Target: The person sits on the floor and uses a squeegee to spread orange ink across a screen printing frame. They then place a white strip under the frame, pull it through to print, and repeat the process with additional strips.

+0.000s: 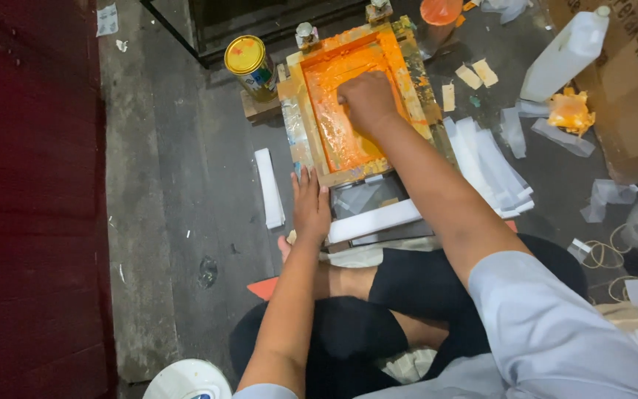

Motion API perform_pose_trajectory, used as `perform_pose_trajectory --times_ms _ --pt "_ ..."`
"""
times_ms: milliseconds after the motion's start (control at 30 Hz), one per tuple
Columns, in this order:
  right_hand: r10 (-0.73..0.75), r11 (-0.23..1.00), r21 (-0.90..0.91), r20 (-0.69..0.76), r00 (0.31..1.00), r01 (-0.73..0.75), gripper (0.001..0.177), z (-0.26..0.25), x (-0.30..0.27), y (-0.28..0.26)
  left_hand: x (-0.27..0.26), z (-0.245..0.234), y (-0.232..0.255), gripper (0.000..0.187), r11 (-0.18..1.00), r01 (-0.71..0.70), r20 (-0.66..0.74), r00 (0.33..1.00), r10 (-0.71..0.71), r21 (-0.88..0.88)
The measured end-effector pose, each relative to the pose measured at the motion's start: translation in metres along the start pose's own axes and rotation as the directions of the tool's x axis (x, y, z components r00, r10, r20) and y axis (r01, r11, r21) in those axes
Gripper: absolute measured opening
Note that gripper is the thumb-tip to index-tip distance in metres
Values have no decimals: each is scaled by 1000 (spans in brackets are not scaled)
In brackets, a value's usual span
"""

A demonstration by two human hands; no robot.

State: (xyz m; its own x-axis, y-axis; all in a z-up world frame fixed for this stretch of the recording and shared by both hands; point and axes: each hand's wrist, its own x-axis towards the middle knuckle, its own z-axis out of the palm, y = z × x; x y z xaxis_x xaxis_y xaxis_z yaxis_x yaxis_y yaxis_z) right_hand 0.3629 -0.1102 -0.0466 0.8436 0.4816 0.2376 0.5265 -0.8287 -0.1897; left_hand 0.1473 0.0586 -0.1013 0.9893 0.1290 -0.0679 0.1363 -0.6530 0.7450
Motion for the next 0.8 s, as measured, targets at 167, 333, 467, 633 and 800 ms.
perform_pose_trajectory --times_ms 167,333,467,633,800 --pt "-35 992 -114 180 983 56 44 53 4 16 -4 -8 9 56 997 14 33 999 -16 78" --pt "-18 999 -32 343 939 30 58 28 -1 8 -5 -9 12 56 996 30 35 999 -33 87" --pt "-12 998 -52 529 848 46 57 -35 -26 -17 -5 -8 10 56 998 23 25 999 -24 63" --pt "-48 995 -38 595 802 88 32 -26 -61 -13 -5 -2 2 56 999 16 -7 1000 -16 45" --pt "24 996 -82 483 875 18 35 -48 -67 -20 -3 1 0 56 999 -6 -24 1000 7 53"
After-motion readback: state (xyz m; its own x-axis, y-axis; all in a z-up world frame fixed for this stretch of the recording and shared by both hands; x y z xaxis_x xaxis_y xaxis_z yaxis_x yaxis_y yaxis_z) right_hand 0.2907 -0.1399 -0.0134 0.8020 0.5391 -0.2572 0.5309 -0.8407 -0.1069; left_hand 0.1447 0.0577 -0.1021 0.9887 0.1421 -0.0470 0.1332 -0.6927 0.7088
